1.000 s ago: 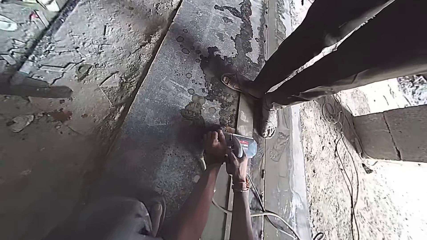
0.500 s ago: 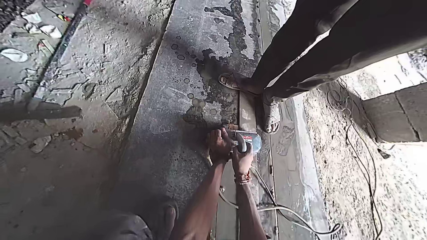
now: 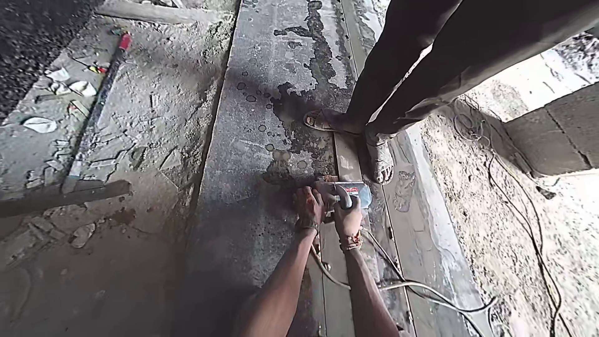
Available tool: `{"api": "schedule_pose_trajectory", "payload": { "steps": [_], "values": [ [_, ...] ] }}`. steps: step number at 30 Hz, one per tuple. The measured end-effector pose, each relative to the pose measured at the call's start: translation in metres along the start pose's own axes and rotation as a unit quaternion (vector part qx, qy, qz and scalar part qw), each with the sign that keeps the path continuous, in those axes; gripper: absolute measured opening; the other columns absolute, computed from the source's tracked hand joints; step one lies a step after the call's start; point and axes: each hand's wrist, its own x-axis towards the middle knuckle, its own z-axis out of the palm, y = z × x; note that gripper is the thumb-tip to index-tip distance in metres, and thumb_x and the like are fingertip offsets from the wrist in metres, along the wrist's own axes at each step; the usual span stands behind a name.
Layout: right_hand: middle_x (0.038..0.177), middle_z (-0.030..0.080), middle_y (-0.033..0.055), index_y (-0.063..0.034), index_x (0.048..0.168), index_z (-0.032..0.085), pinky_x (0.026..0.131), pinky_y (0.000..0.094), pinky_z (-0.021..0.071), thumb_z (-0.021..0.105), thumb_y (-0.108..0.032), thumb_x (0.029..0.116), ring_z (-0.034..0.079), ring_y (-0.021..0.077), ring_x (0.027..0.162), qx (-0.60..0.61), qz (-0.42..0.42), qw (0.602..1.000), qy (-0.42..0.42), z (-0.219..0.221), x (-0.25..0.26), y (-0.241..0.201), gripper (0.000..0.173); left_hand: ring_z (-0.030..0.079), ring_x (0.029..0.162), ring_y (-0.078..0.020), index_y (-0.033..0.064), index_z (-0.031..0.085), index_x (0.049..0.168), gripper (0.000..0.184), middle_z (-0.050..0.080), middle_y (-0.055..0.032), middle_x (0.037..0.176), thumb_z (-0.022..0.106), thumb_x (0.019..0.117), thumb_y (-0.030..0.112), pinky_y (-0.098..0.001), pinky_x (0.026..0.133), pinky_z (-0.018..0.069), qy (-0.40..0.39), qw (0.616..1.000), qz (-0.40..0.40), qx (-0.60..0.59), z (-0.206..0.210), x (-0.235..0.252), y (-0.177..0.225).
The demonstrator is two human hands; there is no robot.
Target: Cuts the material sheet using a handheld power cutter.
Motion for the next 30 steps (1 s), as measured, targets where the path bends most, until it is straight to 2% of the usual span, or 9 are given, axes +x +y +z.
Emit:
{"api": "schedule_pose_trajectory", "payload": {
  "steps": [6,9,12,16,18,21,25,28,30],
  "values": [
    [0.104,0.074,0.0201,-0.0087,0.138,0.056,0.083,0.0590,0.0553,0.075,-0.033,0.0907,0.072,0.0395,0.097,-0.009,0.010,1.000,-0.015,-0.002,0.003,-0.005,0.057,0.050,0.134,-0.0441,-0.0073,0.054,0.139,0.046,0.051,-0.0313,0.141,0.048,0.1046,0.024,-0.0505,0.113,0.0395,-0.124,0.990,-0.002,0.059,-0.027,0.008,0.000],
    [0.104,0.074,0.0188,-0.0102,0.139,0.055,0.083,0.0584,0.0557,0.073,-0.034,0.0916,0.072,0.0385,0.096,-0.012,0.017,0.999,-0.025,-0.005,0.003,-0.006,0.056,0.046,0.139,-0.0434,-0.0083,0.049,0.143,0.046,0.048,-0.0320,0.146,0.039,0.1092,0.020,-0.0484,0.117,0.0365,-0.203,0.973,0.037,0.100,-0.044,0.019,0.002],
    [0.104,0.074,0.0184,-0.0108,0.140,0.054,0.083,0.0582,0.0555,0.074,-0.037,0.0909,0.073,0.0380,0.097,-0.013,0.022,0.999,-0.027,-0.004,0.005,-0.009,0.059,0.049,0.140,-0.0374,-0.0069,0.050,0.142,0.042,0.051,-0.0285,0.145,0.037,0.1113,0.019,-0.0462,0.117,0.0379,-0.295,0.947,0.056,0.115,-0.069,0.034,0.011],
    [0.105,0.074,0.0172,-0.0119,0.140,0.055,0.084,0.0567,0.0557,0.075,-0.040,0.0895,0.072,0.0368,0.098,-0.019,0.025,0.999,-0.023,-0.003,0.009,-0.011,0.061,0.059,0.128,-0.0328,-0.0029,0.057,0.135,0.034,0.061,-0.0240,0.134,0.049,0.1078,0.017,-0.0468,0.110,0.0442,-0.373,0.917,0.080,0.117,-0.093,0.050,0.015],
    [0.105,0.074,0.0174,-0.0114,0.139,0.055,0.084,0.0569,0.0555,0.075,-0.040,0.0896,0.072,0.0368,0.099,-0.017,0.022,0.999,-0.023,-0.002,0.009,-0.012,0.061,0.063,0.122,-0.0310,-0.0015,0.059,0.133,0.033,0.063,-0.0223,0.130,0.052,0.1070,0.018,-0.0458,0.107,0.0467,-0.387,0.913,0.074,0.103,-0.095,0.055,0.008],
    [0.105,0.074,0.0177,-0.0108,0.137,0.057,0.085,0.0581,0.0549,0.076,-0.039,0.0893,0.072,0.0369,0.099,-0.013,0.017,1.000,-0.017,-0.002,0.010,-0.012,0.058,0.068,0.111,-0.0253,0.0007,0.065,0.126,0.030,0.068,-0.0180,0.122,0.057,0.1050,0.021,-0.0421,0.102,0.0513,-0.355,0.934,0.032,0.020,-0.079,0.060,-0.012],
    [0.104,0.074,0.0174,-0.0102,0.135,0.058,0.083,0.0581,0.0548,0.077,-0.036,0.0884,0.072,0.0368,0.097,-0.011,0.008,1.000,-0.006,0.001,0.012,-0.015,0.057,0.071,0.090,-0.0176,0.0020,0.061,0.127,0.033,0.069,-0.0136,0.110,0.059,0.1058,0.027,-0.0347,0.085,0.0582,-0.319,0.942,-0.050,-0.086,-0.059,0.063,-0.027],
    [0.104,0.074,0.0172,-0.0102,0.135,0.058,0.084,0.0575,0.0551,0.078,-0.038,0.0880,0.072,0.0364,0.098,-0.014,0.011,1.000,-0.003,0.001,0.012,-0.015,0.058,0.067,0.110,-0.0269,-0.0001,0.060,0.130,0.035,0.067,-0.0195,0.121,0.053,0.1081,0.026,-0.0431,0.100,0.0509,-0.309,0.946,-0.032,-0.094,-0.051,0.060,-0.031],
    [0.104,0.074,0.0173,-0.0096,0.135,0.058,0.085,0.0577,0.0550,0.077,-0.037,0.0882,0.072,0.0366,0.098,-0.012,0.010,1.000,-0.004,0.001,0.013,-0.018,0.058,0.062,0.119,-0.0305,-0.0015,0.060,0.129,0.032,0.064,-0.0226,0.127,0.050,0.1090,0.022,-0.0448,0.106,0.0461,-0.299,0.947,-0.013,-0.113,-0.050,0.059,-0.028]
  ]
}}
